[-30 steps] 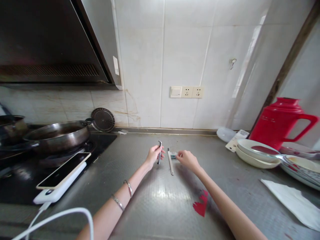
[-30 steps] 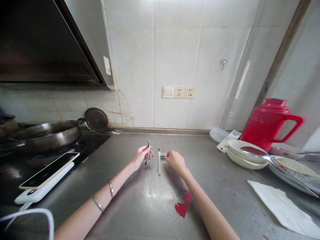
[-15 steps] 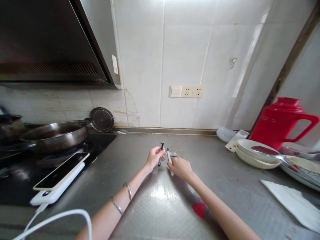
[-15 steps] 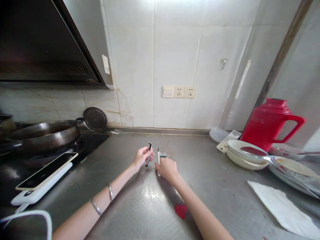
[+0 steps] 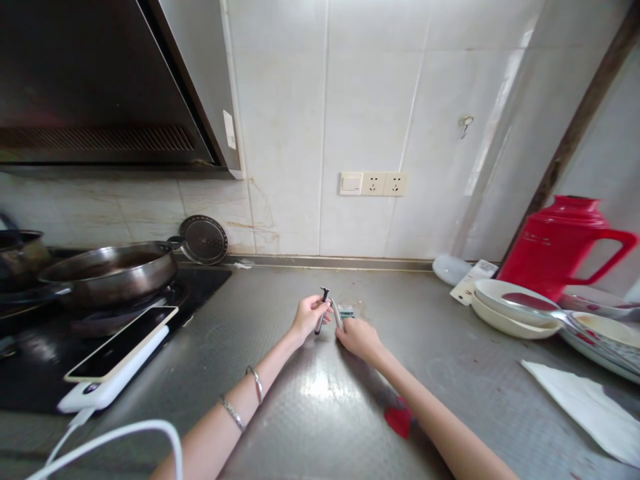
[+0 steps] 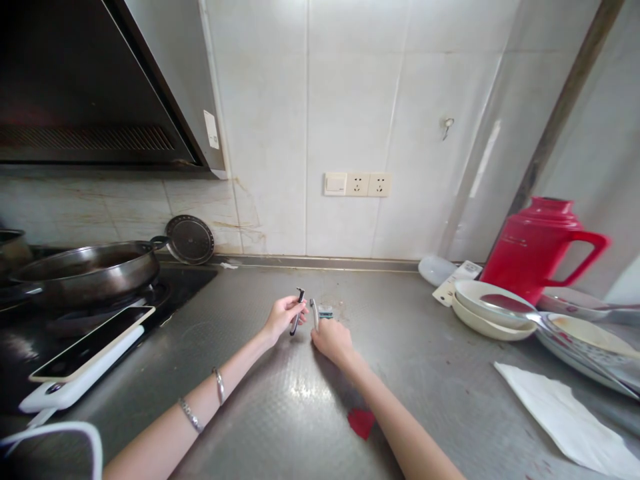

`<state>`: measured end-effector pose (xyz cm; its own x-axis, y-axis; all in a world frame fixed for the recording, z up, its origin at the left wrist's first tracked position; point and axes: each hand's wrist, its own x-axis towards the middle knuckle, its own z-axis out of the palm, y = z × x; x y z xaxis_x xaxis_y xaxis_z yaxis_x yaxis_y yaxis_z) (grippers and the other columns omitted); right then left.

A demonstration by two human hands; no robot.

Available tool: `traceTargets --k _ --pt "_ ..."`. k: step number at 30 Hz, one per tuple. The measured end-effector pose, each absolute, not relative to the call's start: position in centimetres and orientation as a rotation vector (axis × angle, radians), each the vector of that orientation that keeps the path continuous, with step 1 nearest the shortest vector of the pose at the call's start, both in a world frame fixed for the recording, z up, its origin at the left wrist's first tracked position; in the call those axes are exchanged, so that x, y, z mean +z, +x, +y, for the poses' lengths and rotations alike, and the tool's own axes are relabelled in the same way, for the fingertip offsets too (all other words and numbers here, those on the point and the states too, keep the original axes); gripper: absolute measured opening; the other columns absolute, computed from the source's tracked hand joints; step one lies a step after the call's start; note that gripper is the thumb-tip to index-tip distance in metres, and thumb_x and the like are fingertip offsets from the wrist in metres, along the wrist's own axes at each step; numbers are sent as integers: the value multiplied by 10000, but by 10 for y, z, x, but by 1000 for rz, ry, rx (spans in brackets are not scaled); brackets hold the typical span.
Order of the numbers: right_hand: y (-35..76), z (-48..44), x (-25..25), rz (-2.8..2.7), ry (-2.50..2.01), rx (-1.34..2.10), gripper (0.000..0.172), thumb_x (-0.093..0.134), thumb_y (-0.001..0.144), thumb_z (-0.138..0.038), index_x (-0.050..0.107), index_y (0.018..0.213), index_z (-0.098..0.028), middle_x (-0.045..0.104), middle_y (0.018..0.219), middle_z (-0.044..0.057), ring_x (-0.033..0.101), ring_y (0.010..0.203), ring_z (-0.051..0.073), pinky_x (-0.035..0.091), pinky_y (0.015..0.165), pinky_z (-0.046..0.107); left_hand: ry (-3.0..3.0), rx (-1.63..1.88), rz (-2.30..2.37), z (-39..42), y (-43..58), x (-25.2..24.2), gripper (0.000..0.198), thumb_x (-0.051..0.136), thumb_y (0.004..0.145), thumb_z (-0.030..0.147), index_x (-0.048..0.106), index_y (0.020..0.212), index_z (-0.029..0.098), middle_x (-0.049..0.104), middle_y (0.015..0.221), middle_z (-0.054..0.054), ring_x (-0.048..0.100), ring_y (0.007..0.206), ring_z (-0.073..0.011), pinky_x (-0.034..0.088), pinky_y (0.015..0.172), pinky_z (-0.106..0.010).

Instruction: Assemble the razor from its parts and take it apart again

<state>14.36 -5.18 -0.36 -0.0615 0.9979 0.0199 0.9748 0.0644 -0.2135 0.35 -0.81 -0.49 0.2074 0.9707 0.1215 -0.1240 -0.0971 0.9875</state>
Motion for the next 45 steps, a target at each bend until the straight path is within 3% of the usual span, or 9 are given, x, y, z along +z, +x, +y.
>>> traceTargets --k 4,8,11,15,19,25,45 --pt "166 -41 5 -2085 -2036 245 323 372 865 -303 657 863 -150 679 896 157 642 813 218 419 665 261 1313 1190 907 -7 3 -4 249 698 657 315 619 784 116 681 699 -62 622 539 -132 468 540 -232" --pt "202 -30 17 -1926 -1955 203 314 390 870 -251 591 1104 -193 685 881 100 629 786 185 410 670 248 1306 1263 874 -7 3 -3 221 713 627 273 605 745 121 674 687 -48 642 608 -161 497 621 -272" --pt "223 -27 28 -1877 -1658 224 382 383 868 -238 536 1218 -227 680 1000 65 617 891 185 426 752 263 1352 1319 879 -7 3 -3 205 716 615 251 597 729 130 667 668 -35 645 633 -169 494 642 -276" --pt "231 -32 43 -1912 -1306 405 385 431 852 -410 654 1079 -195 644 1123 66 569 1032 225 416 869 300 1473 1345 920 -7 1 -4 155 696 638 235 601 715 139 676 682 -42 649 682 -175 470 645 -250" --pt "226 -37 47 -1956 -1273 485 446 469 809 -513 698 999 -181 690 997 76 607 882 234 451 776 302 1517 1342 925 -8 0 -4 134 695 636 218 612 711 144 693 735 -57 642 710 -168 458 646 -236" --pt "227 -35 39 -1992 -1366 389 426 445 829 -505 704 996 -210 702 924 48 599 801 197 434 713 264 1503 1313 930 -11 2 -5 146 704 623 232 611 691 143 700 727 -66 637 681 -172 443 573 -227" --pt "228 -38 41 -1979 -1320 254 410 439 840 -513 708 966 -229 685 811 34 510 743 177 392 728 273 1483 1275 829 -16 8 -4 153 715 621 217 588 678 153 710 776 -76 657 760 -190 472 660 -250"
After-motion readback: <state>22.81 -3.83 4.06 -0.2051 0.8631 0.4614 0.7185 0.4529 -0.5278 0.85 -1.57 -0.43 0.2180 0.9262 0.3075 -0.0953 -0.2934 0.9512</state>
